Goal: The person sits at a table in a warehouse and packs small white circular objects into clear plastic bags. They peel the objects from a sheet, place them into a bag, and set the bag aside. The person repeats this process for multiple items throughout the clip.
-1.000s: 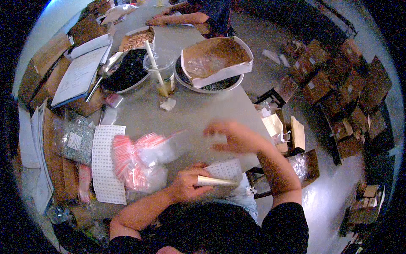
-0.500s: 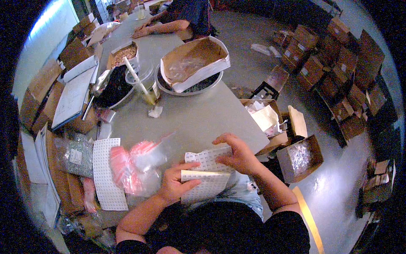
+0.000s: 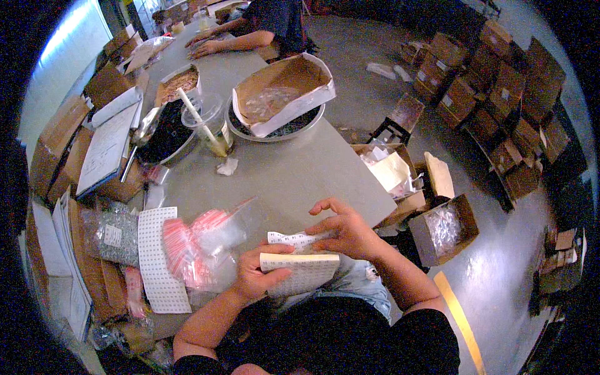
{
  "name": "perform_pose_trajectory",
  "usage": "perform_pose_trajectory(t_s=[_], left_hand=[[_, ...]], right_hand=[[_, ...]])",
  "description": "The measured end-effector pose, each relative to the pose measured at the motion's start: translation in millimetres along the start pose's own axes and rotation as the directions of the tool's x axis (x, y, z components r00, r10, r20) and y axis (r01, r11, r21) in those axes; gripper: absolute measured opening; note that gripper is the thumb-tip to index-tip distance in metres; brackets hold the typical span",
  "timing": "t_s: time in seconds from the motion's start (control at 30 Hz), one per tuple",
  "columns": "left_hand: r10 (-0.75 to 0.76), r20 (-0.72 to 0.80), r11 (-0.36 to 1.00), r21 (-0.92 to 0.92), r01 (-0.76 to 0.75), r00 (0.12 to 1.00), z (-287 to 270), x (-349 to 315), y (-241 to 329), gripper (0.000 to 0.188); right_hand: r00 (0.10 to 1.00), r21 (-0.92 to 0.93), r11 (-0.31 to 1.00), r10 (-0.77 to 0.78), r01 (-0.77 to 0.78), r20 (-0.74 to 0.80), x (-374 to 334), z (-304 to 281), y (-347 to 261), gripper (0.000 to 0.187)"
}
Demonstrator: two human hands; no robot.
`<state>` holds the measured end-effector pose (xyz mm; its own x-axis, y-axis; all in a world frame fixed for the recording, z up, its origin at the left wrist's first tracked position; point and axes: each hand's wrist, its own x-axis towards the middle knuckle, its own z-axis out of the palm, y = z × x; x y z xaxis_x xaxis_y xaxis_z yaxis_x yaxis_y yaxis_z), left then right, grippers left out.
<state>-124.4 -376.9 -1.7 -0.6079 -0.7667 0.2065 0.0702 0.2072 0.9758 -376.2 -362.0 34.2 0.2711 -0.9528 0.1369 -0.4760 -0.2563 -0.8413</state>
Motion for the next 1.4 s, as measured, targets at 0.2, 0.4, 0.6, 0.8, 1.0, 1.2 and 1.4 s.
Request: perform_pose_trajectory(t_s=[0.2, 0.4, 0.6, 0.8, 1.0, 1.2, 1.4], left_hand=[[0.080, 0.006, 0.974, 0.214, -0.079, 0.997, -5.2, 1.1, -2.0, 0.034], [0.269, 0.176, 0.786, 0.528, -0.321, 0.947, -11.7, 7.1, 8.3, 0.028], [0.354, 0.291, 0.846, 0.305, -0.437, 0.889, -9.8, 9.3, -6.2, 0.029], [0.416, 0.288, 0.755, 0.419, -0.504, 0.863, -7.8, 5.8, -6.3, 0.022], [0.295, 0.222, 0.849, 0.386, -0.361, 0.929, -5.6, 5.8, -3.5, 0.026], [0.261, 0.107, 0.905, 0.321, -0.281, 0.960, -5.0, 6.5, -4.9, 0.024], [0.277, 0.080, 0.907, 0.307, -0.288, 0.958, -7.1, 5.8, -6.3, 0.022]], right_hand=[[0.979, 0.078, 0.977, 0.197, -0.201, 0.057, 0.7, 1.7, -6.8, 0.019], [0.997, -0.013, 0.998, 0.069, -0.069, -0.026, -1.8, 4.2, -0.4, 0.013], [0.989, -0.108, 0.983, -0.146, 0.146, 0.009, 3.1, 5.2, -5.0, 0.013], [0.995, -0.068, 0.997, -0.031, 0.038, 0.090, 3.1, 6.7, 0.1, 0.013], [0.980, -0.054, 0.988, 0.151, -0.145, 0.131, 0.1, 8.7, 0.3, 0.016], [0.941, 0.105, 0.938, 0.319, -0.330, 0.111, 0.7, 7.3, -7.5, 0.021], [0.905, 0.285, 0.859, 0.401, -0.426, 0.146, -3.0, 4.0, 3.6, 0.018]])
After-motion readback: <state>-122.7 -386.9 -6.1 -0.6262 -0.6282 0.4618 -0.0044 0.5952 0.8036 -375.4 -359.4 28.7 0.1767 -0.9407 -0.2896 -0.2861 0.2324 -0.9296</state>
